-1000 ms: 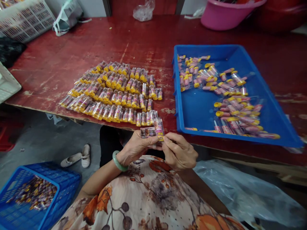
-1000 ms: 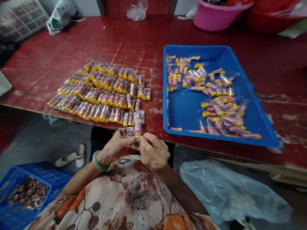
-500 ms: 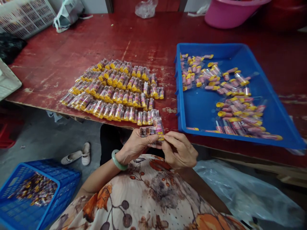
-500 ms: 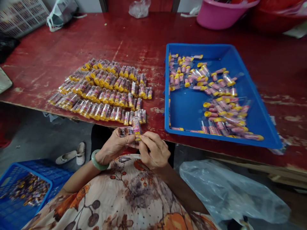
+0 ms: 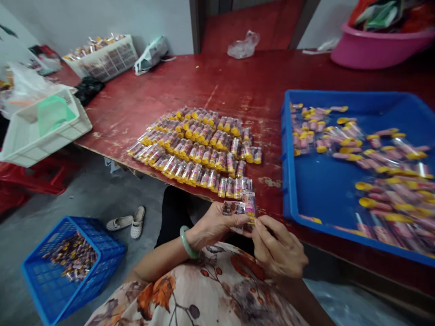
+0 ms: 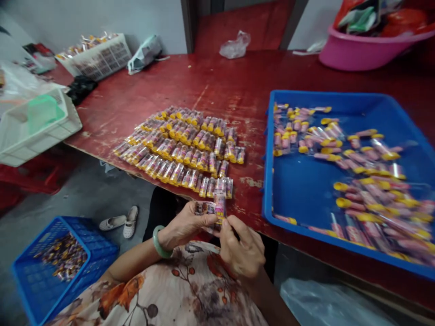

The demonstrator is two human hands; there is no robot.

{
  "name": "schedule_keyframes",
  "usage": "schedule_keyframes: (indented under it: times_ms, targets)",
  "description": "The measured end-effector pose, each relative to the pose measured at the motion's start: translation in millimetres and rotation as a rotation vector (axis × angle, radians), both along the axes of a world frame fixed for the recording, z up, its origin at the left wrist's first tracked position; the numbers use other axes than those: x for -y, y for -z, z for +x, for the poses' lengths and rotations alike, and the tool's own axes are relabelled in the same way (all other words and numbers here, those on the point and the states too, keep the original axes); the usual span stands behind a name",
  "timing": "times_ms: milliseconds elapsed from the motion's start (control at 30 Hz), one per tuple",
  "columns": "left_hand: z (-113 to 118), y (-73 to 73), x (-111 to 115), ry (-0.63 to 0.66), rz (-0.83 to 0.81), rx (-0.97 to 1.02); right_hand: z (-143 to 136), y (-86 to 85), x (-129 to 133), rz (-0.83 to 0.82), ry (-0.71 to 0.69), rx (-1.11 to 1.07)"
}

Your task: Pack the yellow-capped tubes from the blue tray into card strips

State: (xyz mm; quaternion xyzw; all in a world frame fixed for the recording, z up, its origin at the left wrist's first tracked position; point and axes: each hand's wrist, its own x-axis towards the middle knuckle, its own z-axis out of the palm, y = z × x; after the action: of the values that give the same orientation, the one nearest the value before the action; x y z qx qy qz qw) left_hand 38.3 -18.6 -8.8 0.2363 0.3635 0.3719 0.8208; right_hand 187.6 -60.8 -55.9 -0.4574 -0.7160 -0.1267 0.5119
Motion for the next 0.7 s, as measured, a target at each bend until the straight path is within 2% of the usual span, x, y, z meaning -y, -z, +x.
schedule_keyframes:
  times_ms: [100, 200, 267, 333, 367, 433, 500, 533, 567, 600, 700]
  targets:
    - [-2, 4.7, 2, -0.008, 0.008, -0.014, 0, 2.1, -3, -0.032, -0.034, 0.028]
    - [-13, 6.6, 2, 0.036, 0.05, -0.056, 0, -5.2, -6, -0.072, -0.098, 0.114]
    - [-30, -0.8, -4, 0.06, 0.109, -0.15, 3, -14.0, -6, -0.059, -0.144, 0.206]
    - [-56, -18.0, -23, 0.02, 0.242, -0.309, 10, -22.3, -6, -0.034, -0.152, 0.286]
    - [-72, -29.9, -38, -0.027, 0.338, -0.42, 15, -25.1, -6, -0.026, -0.141, 0.303]
    - [-103, -57.2, -82, -0.199, 0.589, -0.7, 24, -27.1, -5, -0.043, -0.134, 0.283]
    - [-127, -83.1, -139, -0.288, 0.829, -1.08, 33, -24.3, -4, -0.075, -0.152, 0.212]
    - [-135, -93.4, -170, -0.319, 0.879, -1.288, 36, -21.7, -4, -0.089, -0.162, 0.177]
    - [-140, -101.4, -201, -0.326, 0.883, -1.463, 39, -18.7, -4, -0.098, -0.174, 0.157]
    - [-141, -106.6, -230, -0.325, 0.876, -1.511, 41, -15.8, -3, -0.107, -0.181, 0.153]
    - [-131, -108.1, -294, -0.252, 0.719, -1.671, 43, -11.1, 1, -0.141, -0.159, 0.152]
